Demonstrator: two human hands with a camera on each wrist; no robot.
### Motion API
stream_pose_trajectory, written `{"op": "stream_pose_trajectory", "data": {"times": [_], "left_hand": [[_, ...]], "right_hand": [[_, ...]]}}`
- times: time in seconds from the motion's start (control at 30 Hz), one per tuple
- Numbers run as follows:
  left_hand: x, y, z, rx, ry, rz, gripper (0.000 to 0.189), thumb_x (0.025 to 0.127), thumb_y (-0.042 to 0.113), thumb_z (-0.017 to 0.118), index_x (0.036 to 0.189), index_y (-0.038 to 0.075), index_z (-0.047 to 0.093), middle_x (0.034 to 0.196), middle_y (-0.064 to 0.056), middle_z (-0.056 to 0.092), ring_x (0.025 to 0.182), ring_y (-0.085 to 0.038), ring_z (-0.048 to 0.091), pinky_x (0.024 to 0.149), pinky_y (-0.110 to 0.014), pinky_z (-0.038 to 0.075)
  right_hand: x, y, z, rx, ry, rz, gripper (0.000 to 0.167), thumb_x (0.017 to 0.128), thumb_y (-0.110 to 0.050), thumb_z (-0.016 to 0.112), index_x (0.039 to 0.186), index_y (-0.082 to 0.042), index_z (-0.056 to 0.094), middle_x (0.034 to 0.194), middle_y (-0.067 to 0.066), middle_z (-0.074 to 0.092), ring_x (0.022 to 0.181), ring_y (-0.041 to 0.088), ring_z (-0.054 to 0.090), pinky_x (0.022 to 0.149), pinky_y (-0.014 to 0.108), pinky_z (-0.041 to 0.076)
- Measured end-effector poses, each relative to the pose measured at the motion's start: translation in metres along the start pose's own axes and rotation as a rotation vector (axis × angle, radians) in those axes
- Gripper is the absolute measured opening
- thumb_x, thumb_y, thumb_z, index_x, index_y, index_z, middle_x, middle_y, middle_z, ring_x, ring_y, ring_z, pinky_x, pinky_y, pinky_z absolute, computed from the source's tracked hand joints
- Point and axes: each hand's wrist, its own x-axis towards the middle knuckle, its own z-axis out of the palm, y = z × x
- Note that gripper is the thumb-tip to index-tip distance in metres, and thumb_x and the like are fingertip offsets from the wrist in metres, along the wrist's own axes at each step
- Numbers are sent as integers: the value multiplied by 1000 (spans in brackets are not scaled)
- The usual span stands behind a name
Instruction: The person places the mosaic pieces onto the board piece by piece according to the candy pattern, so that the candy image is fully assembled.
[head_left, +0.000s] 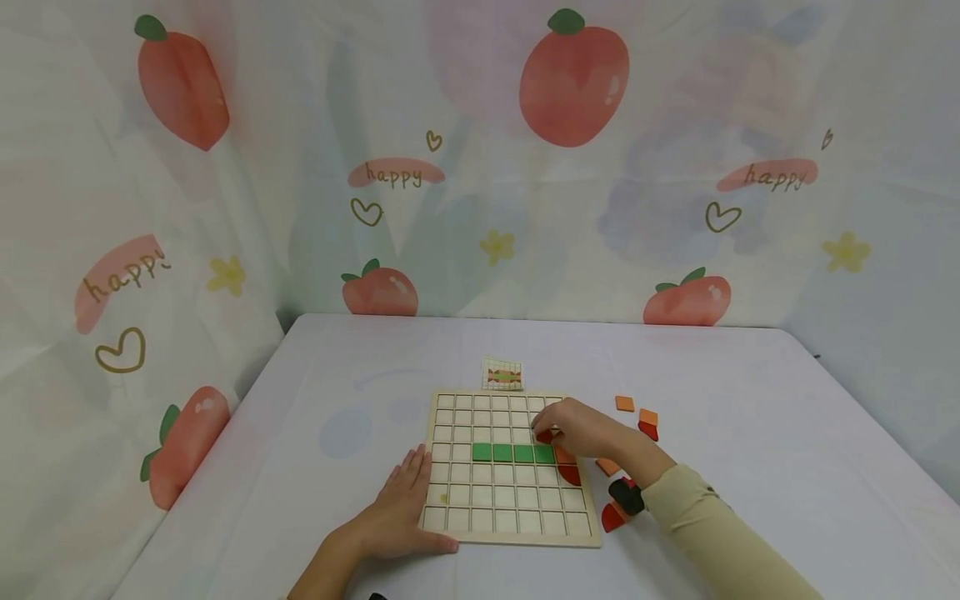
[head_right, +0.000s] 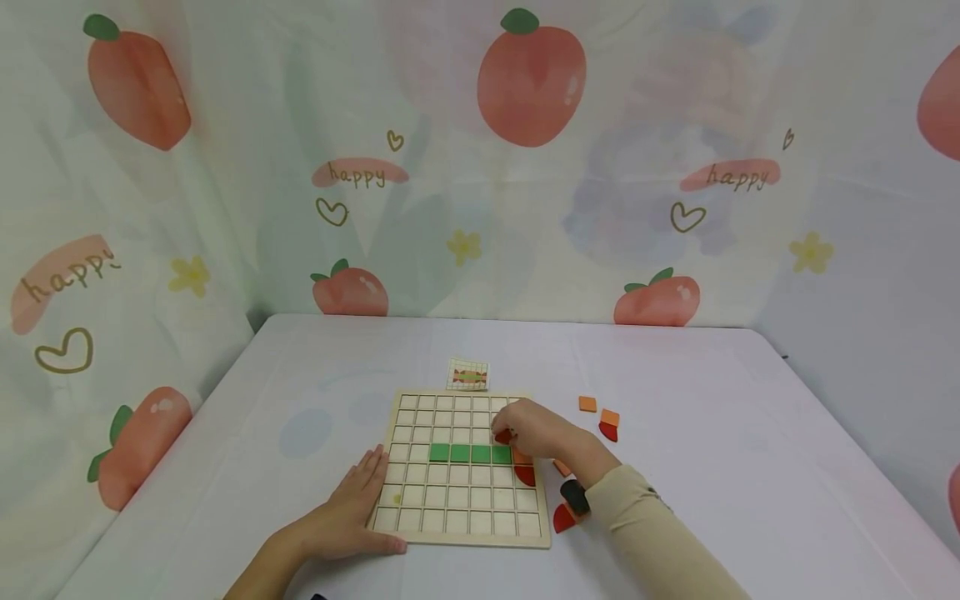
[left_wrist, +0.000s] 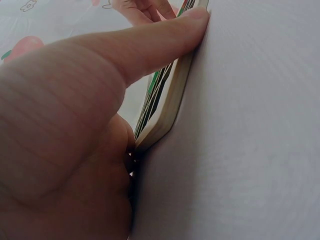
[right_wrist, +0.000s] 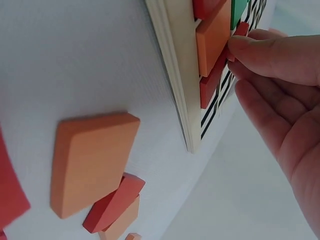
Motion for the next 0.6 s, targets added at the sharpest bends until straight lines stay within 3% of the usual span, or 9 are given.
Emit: {"op": "stream_pose_trajectory", "data": {"times": [0.6], "left_hand": [[0, -3, 2, 14, 12, 11, 121, 69, 66, 64, 143, -10, 6, 150, -24, 0, 137, -33, -3, 107, -50, 5]], "right_hand": [[3, -1, 1, -74, -16, 29, 32, 79, 15, 57, 100, -5, 72, 106, 6, 65, 103, 23, 58, 85, 35, 47]]}}
